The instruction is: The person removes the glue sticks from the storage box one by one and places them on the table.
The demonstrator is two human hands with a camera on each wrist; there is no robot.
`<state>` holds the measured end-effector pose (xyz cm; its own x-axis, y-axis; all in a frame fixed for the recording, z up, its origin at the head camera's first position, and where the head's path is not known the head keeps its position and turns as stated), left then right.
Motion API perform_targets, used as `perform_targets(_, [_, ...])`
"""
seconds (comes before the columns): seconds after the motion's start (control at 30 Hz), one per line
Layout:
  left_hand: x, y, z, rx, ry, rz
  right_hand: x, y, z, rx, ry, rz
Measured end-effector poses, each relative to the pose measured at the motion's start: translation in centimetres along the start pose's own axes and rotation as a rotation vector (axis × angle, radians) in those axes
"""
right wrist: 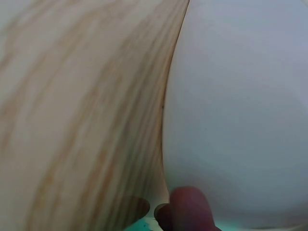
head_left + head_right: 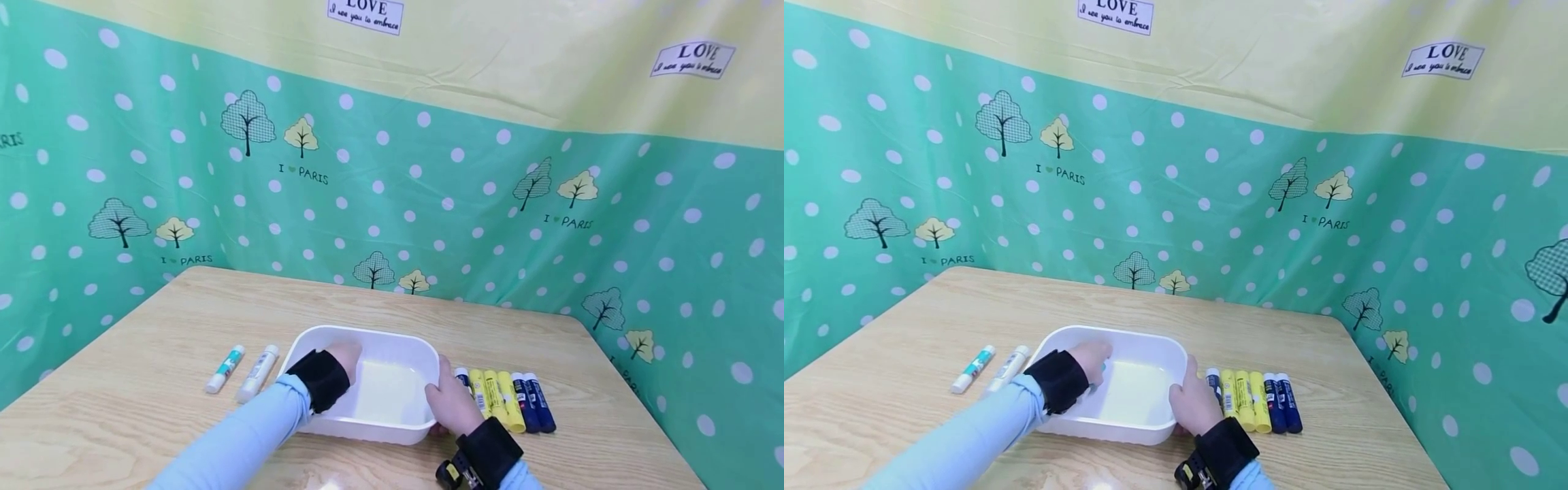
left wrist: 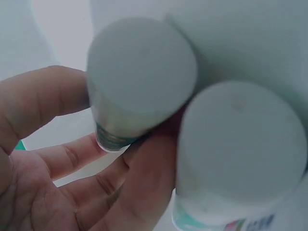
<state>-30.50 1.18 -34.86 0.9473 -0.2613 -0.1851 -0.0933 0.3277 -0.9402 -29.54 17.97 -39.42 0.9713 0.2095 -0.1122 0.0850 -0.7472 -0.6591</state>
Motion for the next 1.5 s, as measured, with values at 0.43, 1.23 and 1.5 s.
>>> perform_targets(0.43, [-2.4,3.8,-2.4,0.097,-0.069,-0.119,0.0,0.1,0.1,-0.003,0.002,-0.006])
perform_targets(1.23, [0.0,0.3,-0.3,0.08,-0.12,-0.152,0.1,0.1,-0.1,-0.006,0.001,0.0])
perform_targets(1.5, [0.1,0.2,0.0,0.042,-0.059,-0.115,0.1,0.1,-0.1,-0.01,0.005,0.0])
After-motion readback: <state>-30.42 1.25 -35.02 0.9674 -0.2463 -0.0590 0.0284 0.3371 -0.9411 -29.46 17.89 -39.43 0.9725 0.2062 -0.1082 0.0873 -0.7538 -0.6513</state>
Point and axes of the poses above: each hand's wrist, its own x-axis away from the middle knuckle, its own y-axis out of the palm, z = x × y, the point moved 9 cm from there along -x, towards the middle knuckle, and after that the axes turned 10 degrees about -y, right-handed, at the moved point
